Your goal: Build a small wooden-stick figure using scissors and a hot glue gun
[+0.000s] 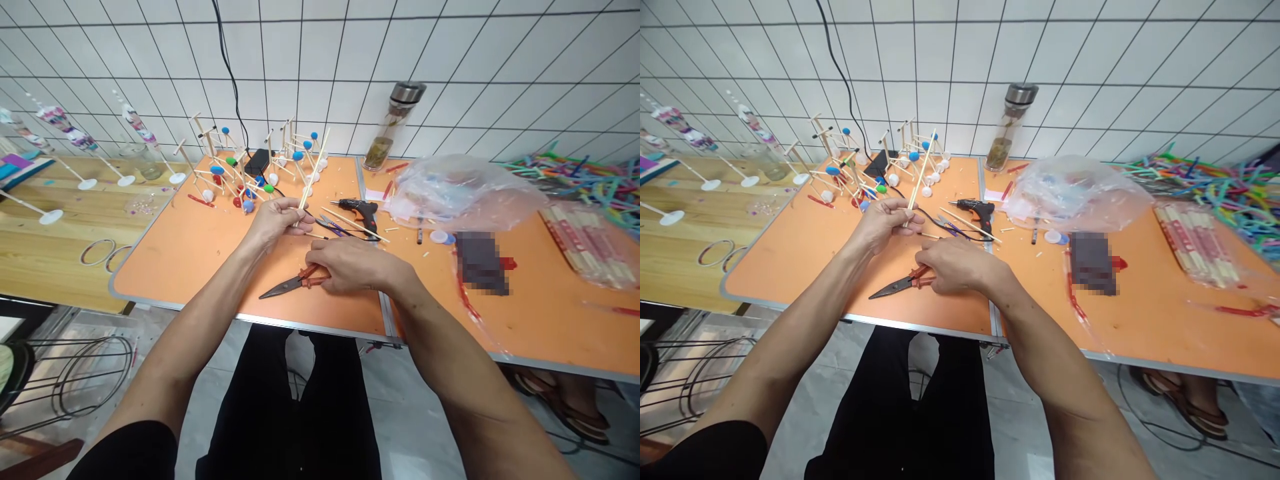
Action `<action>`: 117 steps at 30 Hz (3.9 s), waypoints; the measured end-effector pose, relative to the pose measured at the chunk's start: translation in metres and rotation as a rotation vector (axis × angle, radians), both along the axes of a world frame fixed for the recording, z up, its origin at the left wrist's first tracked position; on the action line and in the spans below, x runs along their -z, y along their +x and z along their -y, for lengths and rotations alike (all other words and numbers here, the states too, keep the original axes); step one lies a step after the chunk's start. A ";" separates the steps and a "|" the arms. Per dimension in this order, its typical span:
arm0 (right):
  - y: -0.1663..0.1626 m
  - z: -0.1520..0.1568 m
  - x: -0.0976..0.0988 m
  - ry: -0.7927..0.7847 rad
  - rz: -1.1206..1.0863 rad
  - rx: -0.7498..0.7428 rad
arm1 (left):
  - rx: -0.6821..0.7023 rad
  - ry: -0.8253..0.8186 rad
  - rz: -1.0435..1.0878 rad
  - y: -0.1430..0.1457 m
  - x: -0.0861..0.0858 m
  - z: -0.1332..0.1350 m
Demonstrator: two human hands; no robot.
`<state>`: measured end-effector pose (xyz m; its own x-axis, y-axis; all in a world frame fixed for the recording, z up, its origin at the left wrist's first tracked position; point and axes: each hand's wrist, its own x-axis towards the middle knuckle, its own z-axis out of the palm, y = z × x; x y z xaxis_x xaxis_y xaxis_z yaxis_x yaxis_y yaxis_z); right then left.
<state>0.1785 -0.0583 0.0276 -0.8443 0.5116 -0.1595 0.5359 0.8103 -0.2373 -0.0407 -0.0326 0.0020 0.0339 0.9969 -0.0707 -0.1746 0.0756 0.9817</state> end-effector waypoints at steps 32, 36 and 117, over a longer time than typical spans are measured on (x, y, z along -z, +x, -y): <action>0.026 -0.054 0.004 -0.568 -0.920 0.564 | -0.085 0.093 0.172 -0.008 -0.009 -0.001; 0.028 -0.055 0.006 -0.586 -0.898 0.543 | -0.051 0.106 0.171 -0.008 -0.007 -0.001; 0.015 -0.041 -0.005 -0.262 -0.552 0.544 | 0.233 -0.055 0.032 -0.015 -0.006 0.003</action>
